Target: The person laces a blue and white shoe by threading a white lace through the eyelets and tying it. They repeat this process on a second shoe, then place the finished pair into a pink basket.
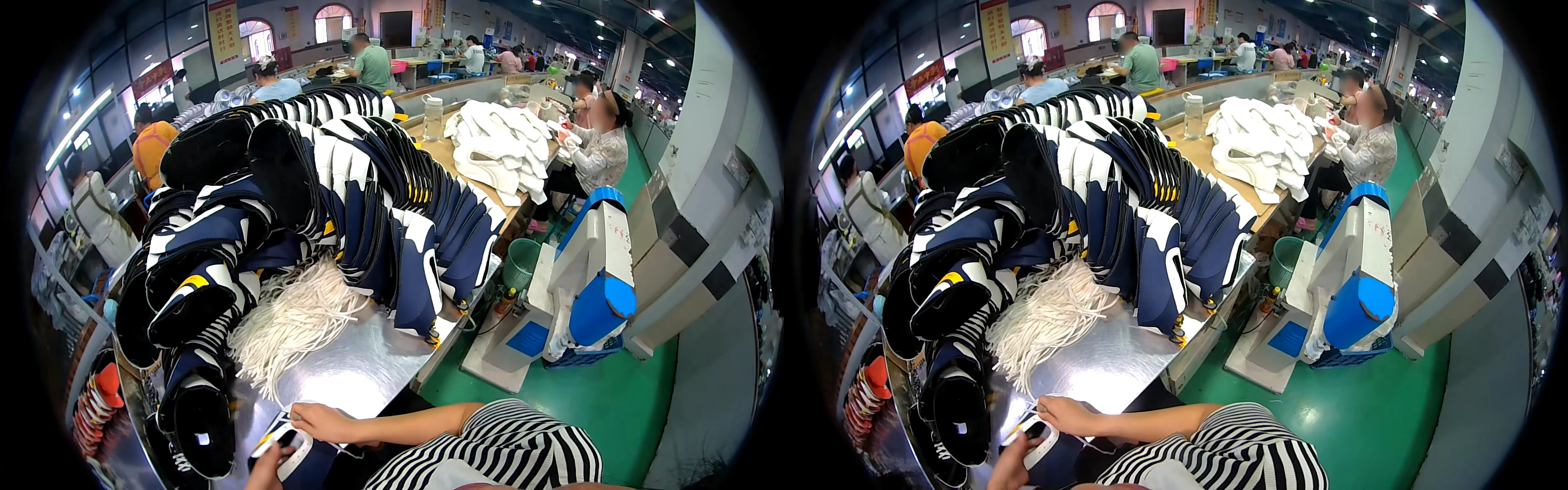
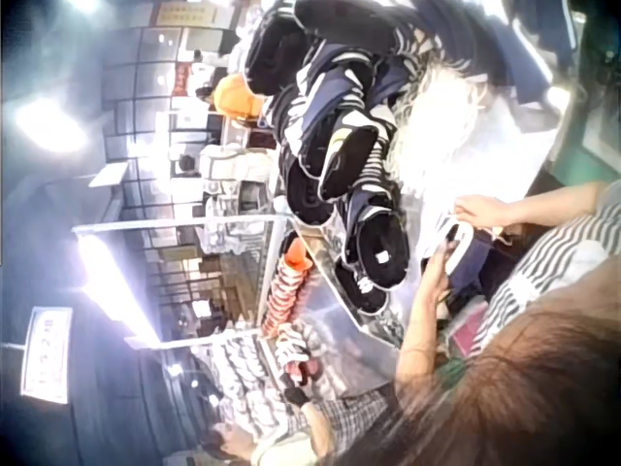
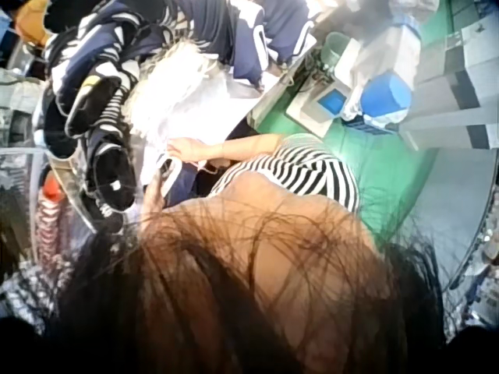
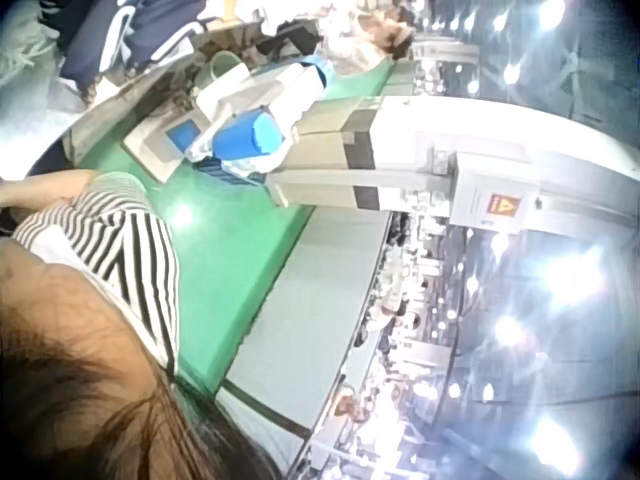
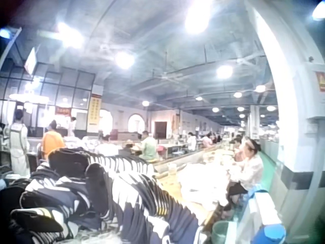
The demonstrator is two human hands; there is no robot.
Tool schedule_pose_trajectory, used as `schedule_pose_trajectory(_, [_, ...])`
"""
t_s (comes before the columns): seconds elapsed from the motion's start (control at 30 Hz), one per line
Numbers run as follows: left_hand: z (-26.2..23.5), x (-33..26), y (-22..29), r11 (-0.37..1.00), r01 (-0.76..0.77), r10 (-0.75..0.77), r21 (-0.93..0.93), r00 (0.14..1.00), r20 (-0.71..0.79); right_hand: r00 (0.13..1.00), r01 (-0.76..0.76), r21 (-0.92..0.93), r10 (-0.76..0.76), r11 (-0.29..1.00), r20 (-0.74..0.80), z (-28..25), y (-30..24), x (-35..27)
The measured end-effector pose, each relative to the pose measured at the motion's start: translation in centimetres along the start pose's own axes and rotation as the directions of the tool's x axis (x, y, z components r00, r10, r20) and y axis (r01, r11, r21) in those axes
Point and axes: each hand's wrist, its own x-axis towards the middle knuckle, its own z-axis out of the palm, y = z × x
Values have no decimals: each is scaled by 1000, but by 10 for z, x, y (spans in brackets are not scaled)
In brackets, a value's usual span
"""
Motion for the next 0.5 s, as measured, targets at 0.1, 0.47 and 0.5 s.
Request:
schedule_pose_trajectory(0.1, [27,22,19,989,-21,39,-143,992,123,996,-43,33,45,999,-75,-3,-2,-4])
schedule_pose_trajectory(0.47, [102,-3,29,883,-319,222,-345,930,-292,962,-222,611,274,760,9,-37,-32,-21])
schedule_pose_trajectory(0.5, [104,-3,27,883,-341,253,-323,925,-284,955,-262,667,288,697,74,-46,-41,-24])
